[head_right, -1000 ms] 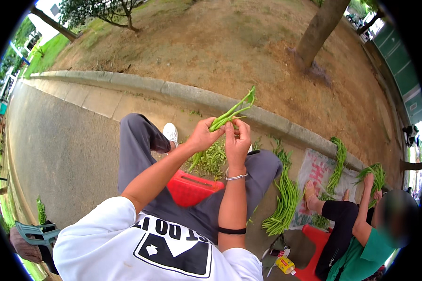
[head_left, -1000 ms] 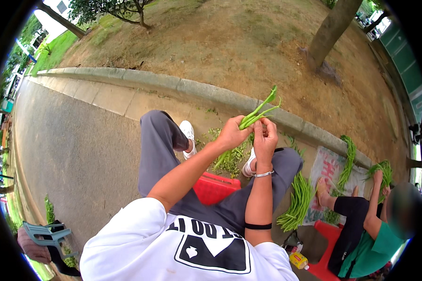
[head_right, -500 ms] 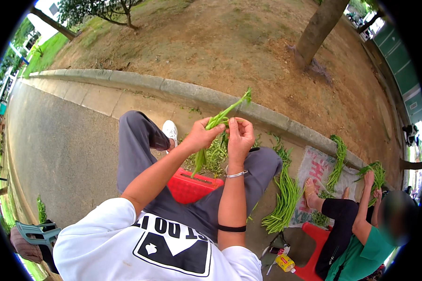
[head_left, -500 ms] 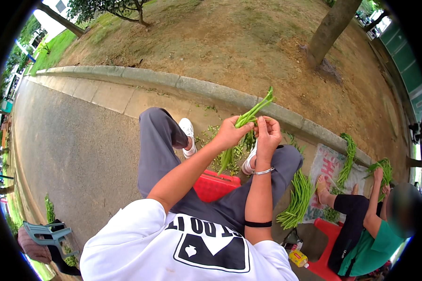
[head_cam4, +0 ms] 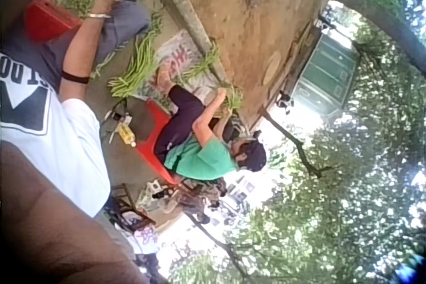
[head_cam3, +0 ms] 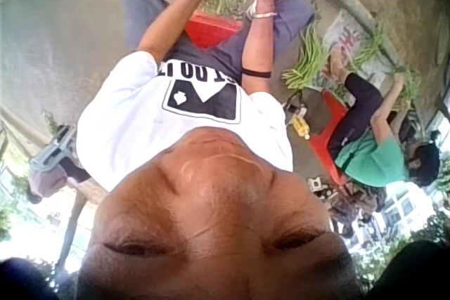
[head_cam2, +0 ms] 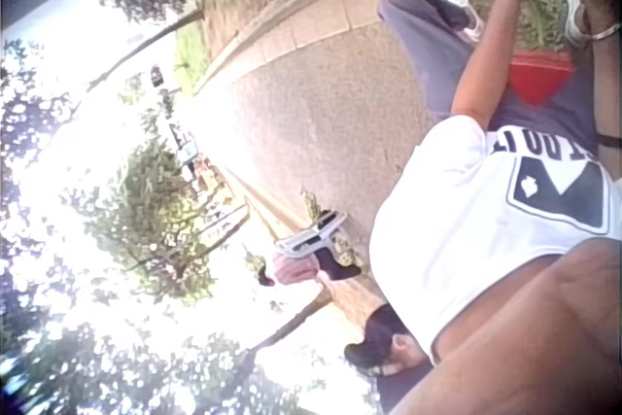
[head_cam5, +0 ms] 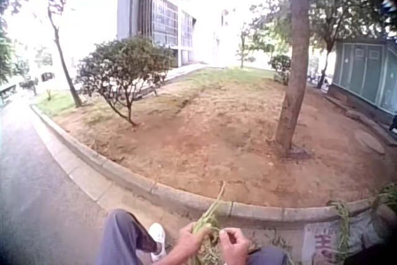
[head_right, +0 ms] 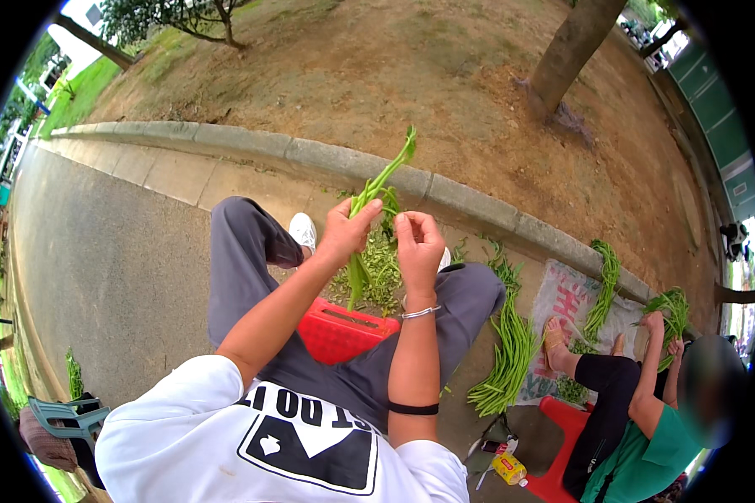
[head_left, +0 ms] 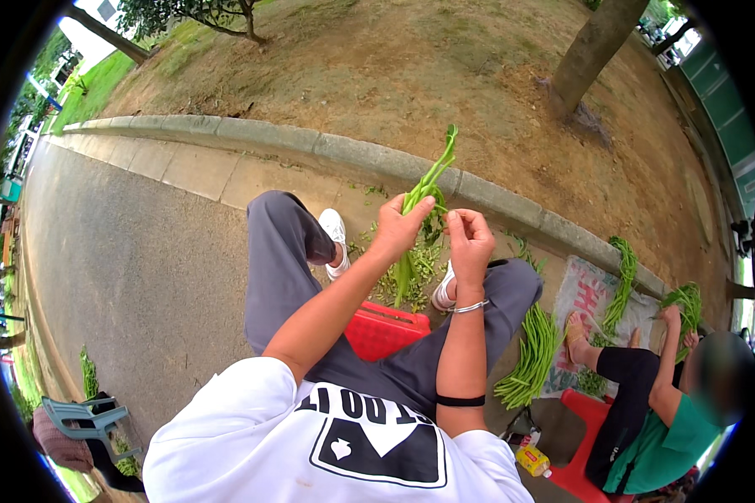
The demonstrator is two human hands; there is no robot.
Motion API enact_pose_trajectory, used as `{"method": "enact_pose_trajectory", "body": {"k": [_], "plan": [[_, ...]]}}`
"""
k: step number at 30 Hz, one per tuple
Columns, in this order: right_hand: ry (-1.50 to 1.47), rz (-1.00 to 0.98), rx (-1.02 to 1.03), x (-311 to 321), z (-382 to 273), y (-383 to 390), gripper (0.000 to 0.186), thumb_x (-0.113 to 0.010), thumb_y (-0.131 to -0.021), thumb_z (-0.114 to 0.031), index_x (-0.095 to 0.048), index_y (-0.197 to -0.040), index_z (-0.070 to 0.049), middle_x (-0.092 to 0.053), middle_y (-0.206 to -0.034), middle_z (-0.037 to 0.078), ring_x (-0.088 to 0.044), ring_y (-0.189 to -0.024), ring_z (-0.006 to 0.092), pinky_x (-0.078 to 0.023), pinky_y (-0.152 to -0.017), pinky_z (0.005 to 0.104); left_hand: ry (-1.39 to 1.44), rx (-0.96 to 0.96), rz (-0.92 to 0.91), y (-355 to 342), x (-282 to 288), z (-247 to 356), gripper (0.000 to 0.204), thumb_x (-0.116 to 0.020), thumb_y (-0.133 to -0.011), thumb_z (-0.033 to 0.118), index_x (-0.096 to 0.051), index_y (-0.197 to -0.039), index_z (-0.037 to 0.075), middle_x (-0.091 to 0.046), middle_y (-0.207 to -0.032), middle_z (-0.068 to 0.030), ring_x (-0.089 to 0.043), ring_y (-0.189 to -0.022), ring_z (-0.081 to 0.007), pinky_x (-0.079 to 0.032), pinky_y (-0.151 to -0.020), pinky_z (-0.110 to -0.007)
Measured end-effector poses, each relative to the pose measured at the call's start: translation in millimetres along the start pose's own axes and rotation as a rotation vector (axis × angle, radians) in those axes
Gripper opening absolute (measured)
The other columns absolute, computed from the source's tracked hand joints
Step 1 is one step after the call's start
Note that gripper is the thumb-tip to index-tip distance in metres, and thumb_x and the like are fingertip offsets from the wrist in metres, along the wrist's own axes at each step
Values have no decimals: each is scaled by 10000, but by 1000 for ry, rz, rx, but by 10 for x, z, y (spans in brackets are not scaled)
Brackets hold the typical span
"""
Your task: The person cleans and prepares green leafy vegetables by hand while seated outdoors. They pick through the stalks, remove unwanted parts, and pile the cleaned stems on the ground.
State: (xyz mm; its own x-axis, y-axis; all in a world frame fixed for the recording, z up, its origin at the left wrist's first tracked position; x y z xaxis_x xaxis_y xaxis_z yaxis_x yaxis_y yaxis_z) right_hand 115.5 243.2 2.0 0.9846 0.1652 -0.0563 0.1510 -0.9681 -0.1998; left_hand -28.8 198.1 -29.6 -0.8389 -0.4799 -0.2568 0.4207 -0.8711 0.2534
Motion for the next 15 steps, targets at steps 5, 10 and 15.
{"method": "enact_pose_trajectory", "body": {"k": [5,10,15], "plan": [[298,-125,32,-122,17,51,104,-617,-811,-108,-611,-849,-12,-620,-698,43,-574,-607,100,-452,-553,241,-22,-104,69,-60,121,81,214,-648,-808,264,-530,-788,86,-415,-513,52,-357,-376,-43,-278,-333,-211],[460,-171,103,-182,-5,64,103,-602,-790,-109,-622,-851,-29,-624,-723,110,-609,-613,186,-469,-567,285,-23,-117,86,-77,160,88,194,-654,-802,241,-547,-786,79,-430,-521,54,-373,-387,-34,-287,-339,-204],[551,-128,146,-165,-64,56,98,-591,-784,-117,-619,-835,-38,-619,-721,112,-606,-599,211,-463,-551,297,-72,-116,98,-69,168,69,181,-655,-799,229,-563,-801,73,-448,-532,56,-374,-392,-31,-286,-346,-202]]}}
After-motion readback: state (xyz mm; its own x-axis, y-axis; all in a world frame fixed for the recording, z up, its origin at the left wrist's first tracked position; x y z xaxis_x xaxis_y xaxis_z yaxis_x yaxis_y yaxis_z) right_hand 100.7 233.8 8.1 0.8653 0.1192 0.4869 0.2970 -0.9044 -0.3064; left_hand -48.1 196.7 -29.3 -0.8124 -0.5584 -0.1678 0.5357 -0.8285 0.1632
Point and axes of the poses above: each hand's wrist, its own y-axis away from the middle knuckle, its own x-axis out of the back of the hand, z = x × y, the point moved 9 cm from there along -y, towards the middle knuckle
